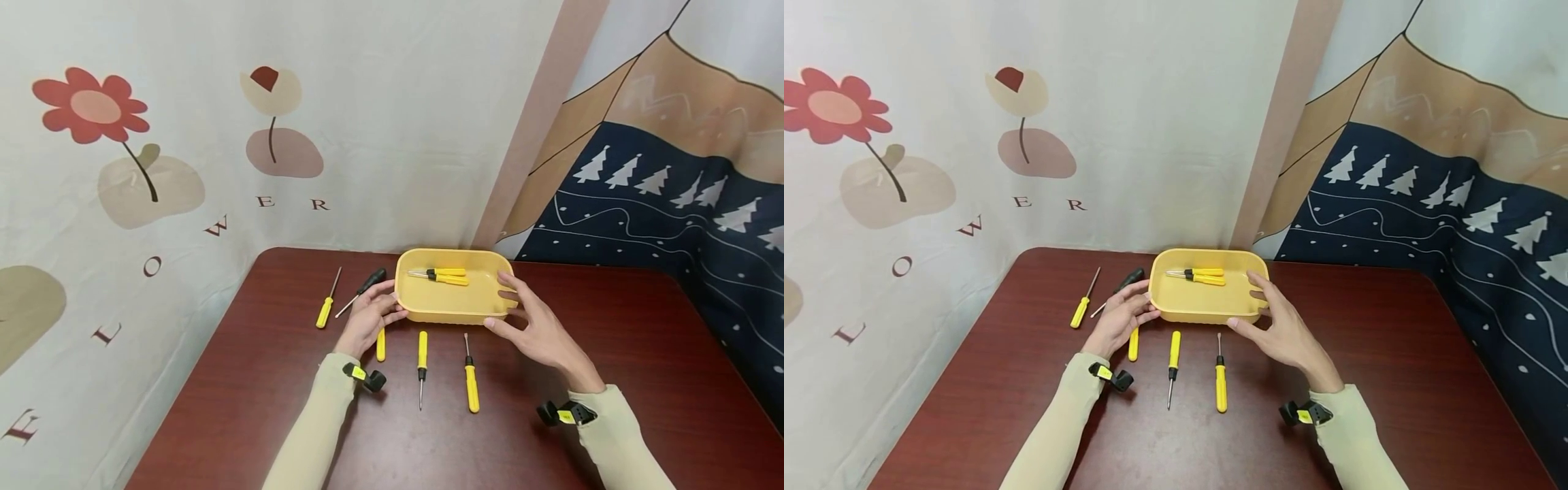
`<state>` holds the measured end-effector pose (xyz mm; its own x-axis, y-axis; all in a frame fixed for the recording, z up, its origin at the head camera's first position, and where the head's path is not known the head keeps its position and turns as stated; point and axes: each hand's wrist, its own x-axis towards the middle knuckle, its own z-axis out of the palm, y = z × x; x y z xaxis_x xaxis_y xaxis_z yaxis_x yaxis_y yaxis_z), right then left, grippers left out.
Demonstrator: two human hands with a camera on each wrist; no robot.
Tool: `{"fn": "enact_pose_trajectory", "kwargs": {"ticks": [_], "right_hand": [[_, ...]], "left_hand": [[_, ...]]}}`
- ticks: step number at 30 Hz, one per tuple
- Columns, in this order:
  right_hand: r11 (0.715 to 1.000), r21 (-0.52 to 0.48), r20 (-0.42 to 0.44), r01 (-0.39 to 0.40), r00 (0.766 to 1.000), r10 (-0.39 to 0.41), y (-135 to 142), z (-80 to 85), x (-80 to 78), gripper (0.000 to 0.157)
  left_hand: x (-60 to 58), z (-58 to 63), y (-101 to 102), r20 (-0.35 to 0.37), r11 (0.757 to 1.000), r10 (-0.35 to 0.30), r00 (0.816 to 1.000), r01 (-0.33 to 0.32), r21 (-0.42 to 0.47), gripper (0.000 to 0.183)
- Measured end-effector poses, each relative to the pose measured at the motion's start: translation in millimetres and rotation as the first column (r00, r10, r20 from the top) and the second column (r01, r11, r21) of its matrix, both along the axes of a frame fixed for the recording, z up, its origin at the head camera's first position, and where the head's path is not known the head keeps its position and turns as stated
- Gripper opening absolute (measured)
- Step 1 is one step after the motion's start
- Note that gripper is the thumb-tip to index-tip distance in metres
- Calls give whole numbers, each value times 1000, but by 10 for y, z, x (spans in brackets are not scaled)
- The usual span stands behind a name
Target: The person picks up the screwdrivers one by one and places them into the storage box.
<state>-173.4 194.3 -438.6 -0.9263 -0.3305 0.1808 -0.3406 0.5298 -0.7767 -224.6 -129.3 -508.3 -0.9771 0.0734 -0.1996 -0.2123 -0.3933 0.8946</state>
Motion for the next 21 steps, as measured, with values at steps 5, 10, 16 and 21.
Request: {"fn": "enact_pose_trajectory", "kwargs": {"ticks": [5, 10, 16, 21], "right_hand": [[1000, -9, -20, -16, 1000, 16, 16, -33, 96, 82], [998, -22, -13, -56, 998, 56, 34, -45, 172, 77], [995, 54, 74, -84, 994, 80, 17, -86, 227, 75], [990, 128, 90, -58, 995, 47, -24, -105, 246, 81]], "left_hand": [[-10, 2, 11, -1, 1000, -5, 1000, 5, 7, 42], [-15, 12, 16, -4, 1000, -2, 1000, 2, 8, 41], [-5, 13, 9, 2, 1000, -3, 1000, 3, -5, 42], [1, 11, 6, 3, 1000, -5, 1000, 5, -14, 43]]}}
